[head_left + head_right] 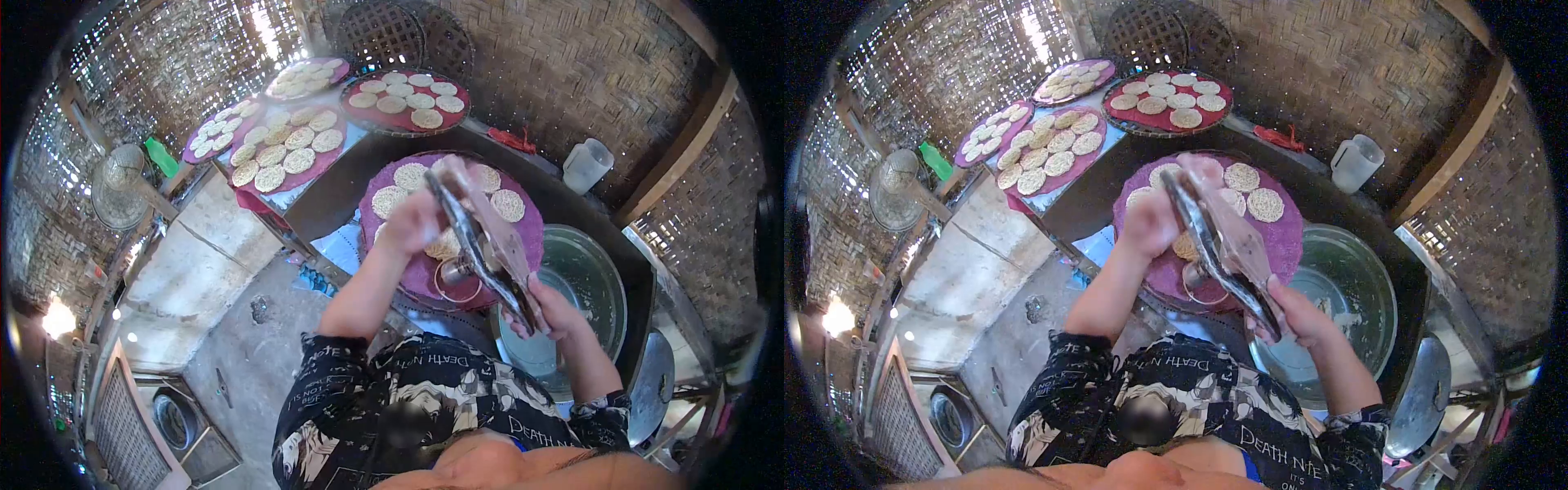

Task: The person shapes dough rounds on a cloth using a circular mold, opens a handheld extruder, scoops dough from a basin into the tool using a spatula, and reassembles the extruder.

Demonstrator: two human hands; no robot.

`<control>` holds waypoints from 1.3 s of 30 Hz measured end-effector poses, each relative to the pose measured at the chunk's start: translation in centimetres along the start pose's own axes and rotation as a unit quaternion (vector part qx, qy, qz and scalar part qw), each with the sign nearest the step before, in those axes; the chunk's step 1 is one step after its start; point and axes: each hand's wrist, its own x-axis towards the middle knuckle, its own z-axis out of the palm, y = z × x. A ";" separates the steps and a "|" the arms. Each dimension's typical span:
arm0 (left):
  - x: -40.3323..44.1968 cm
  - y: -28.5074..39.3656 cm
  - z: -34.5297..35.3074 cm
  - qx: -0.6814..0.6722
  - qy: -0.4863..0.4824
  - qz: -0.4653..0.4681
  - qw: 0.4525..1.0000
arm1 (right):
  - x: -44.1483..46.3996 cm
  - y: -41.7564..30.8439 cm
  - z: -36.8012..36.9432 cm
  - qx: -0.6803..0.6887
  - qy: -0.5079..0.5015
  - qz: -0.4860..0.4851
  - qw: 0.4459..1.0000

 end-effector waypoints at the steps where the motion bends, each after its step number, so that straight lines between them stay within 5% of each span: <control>1: 0.7 1.2 1.2 -0.127 -0.005 -0.009 0.992 | -0.1 -0.6 0.4 0.011 0.019 0.037 0.999; 5: 2.4 -0.9 -2.6 -0.200 0.097 0.006 0.975 | 0.8 -0.6 -2.4 -0.044 0.034 0.117 0.992; 9: 2.2 -2.2 -3.9 -0.192 0.123 0.039 0.973 | 0.9 -2.2 -2.4 -0.181 0.086 0.125 0.972; 17: 0.1 -1.4 -3.4 -0.138 0.202 0.067 0.967 | 1.4 -1.5 -0.1 -0.248 0.113 0.120 0.955; 28: 2.5 0.5 -3.7 -0.099 0.139 0.065 0.983 | 3.1 -0.6 0.8 -0.359 0.210 -0.034 0.909; 39: 3.8 -2.8 -3.4 -0.106 0.123 0.045 0.986 | 0.3 -0.4 -0.7 -0.351 0.252 -0.014 0.901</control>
